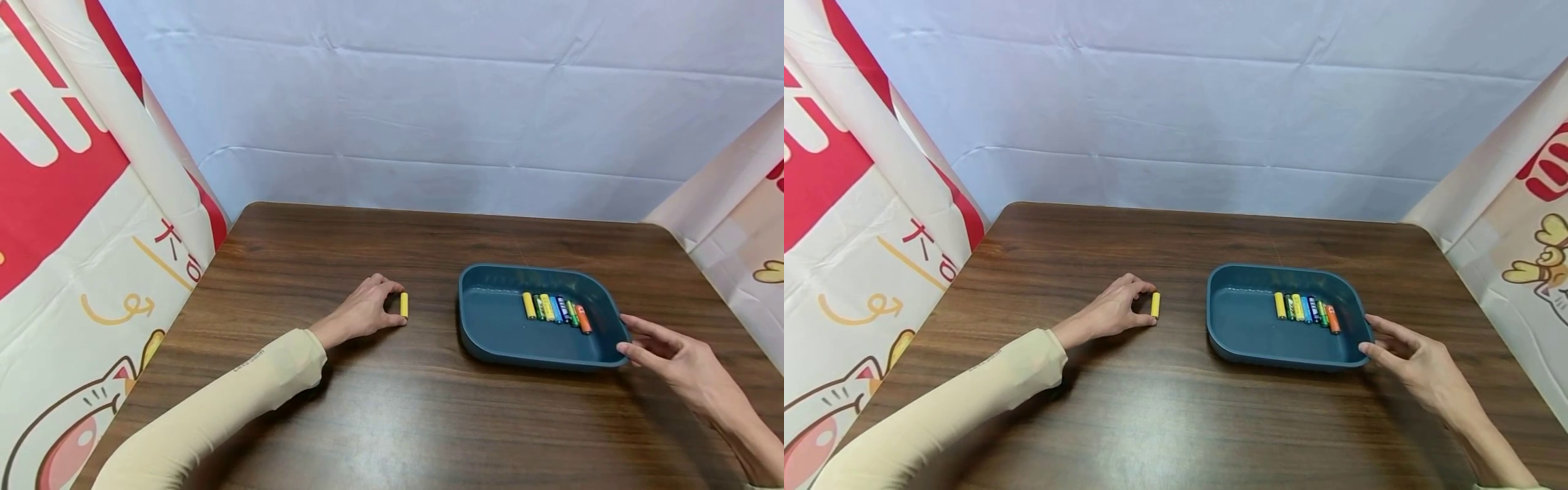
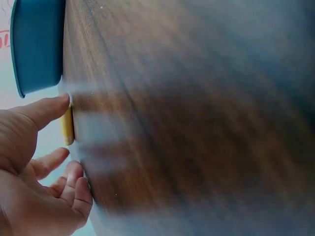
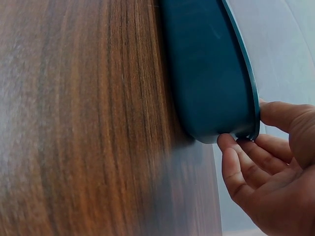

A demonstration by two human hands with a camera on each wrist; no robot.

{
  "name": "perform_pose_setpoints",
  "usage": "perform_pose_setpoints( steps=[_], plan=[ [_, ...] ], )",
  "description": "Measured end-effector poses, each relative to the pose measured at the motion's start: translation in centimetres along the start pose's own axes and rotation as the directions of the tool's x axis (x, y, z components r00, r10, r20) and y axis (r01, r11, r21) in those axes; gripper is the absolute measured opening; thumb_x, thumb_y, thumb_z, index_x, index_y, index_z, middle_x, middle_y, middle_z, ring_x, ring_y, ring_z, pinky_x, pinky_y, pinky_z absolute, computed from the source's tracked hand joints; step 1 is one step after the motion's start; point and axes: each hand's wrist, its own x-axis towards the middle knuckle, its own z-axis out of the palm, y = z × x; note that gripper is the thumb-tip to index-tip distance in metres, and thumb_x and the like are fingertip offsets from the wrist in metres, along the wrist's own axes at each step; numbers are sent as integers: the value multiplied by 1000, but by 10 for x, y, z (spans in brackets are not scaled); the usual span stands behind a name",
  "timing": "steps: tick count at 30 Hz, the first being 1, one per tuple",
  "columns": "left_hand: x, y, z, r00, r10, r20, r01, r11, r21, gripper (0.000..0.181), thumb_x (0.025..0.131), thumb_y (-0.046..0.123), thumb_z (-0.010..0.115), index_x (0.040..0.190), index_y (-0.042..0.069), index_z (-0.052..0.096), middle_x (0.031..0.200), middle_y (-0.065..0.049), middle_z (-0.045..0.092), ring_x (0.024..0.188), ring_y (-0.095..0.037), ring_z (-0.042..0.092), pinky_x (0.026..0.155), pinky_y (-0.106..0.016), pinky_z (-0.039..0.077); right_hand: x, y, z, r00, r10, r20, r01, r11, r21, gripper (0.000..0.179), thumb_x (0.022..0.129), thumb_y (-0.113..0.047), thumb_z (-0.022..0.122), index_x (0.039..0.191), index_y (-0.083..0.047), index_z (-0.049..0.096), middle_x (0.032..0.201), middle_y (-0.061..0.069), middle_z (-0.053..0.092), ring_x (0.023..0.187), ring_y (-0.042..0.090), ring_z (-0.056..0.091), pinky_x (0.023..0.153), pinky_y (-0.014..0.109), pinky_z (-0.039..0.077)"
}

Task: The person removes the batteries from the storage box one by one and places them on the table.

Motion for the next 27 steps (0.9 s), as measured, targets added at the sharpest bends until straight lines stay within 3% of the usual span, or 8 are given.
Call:
perform_pose_setpoints(
  steps=[6,11,16,22,27],
  plan=[
    [-1,0,-1,1000,-5,9,5,1000,-12,62,89,31,84,140,6,60,128,-11,58,113,-24,54,99,-42,47,-1,0,0,1000,6,9,-5,1000,-7,68,104,-31,66,155,6,40,113,19,72,80,-1,65,63,15,49],
    [-3,-1,-5,999,-14,32,16,999,-50,63,89,30,85,142,6,58,132,-10,57,114,-24,56,99,-40,48,-1,-1,-1,1000,-2,9,2,1000,16,68,103,-30,67,155,5,40,113,7,73,82,-1,66,64,12,49],
    [-4,0,-11,998,-40,54,46,992,-114,65,88,27,85,142,5,57,135,-10,56,121,-24,56,103,-38,46,-2,0,0,1000,7,5,-7,1000,23,69,103,-31,67,155,5,40,114,15,73,81,-2,66,64,11,48],
    [-1,5,-19,998,-47,47,53,988,-148,67,88,25,85,144,4,55,131,-12,57,119,-25,56,102,-40,47,-1,0,1,1000,-15,-14,16,998,53,66,103,-28,68,154,6,42,100,-8,74,80,2,67,66,9,47],
    [6,16,-31,1000,-14,17,17,982,-189,65,91,25,82,147,5,54,134,-15,57,121,-26,57,101,-42,48,0,-2,1,999,-28,-26,29,999,30,65,103,-28,68,152,7,44,100,3,74,79,0,66,65,9,47]
  ],
)
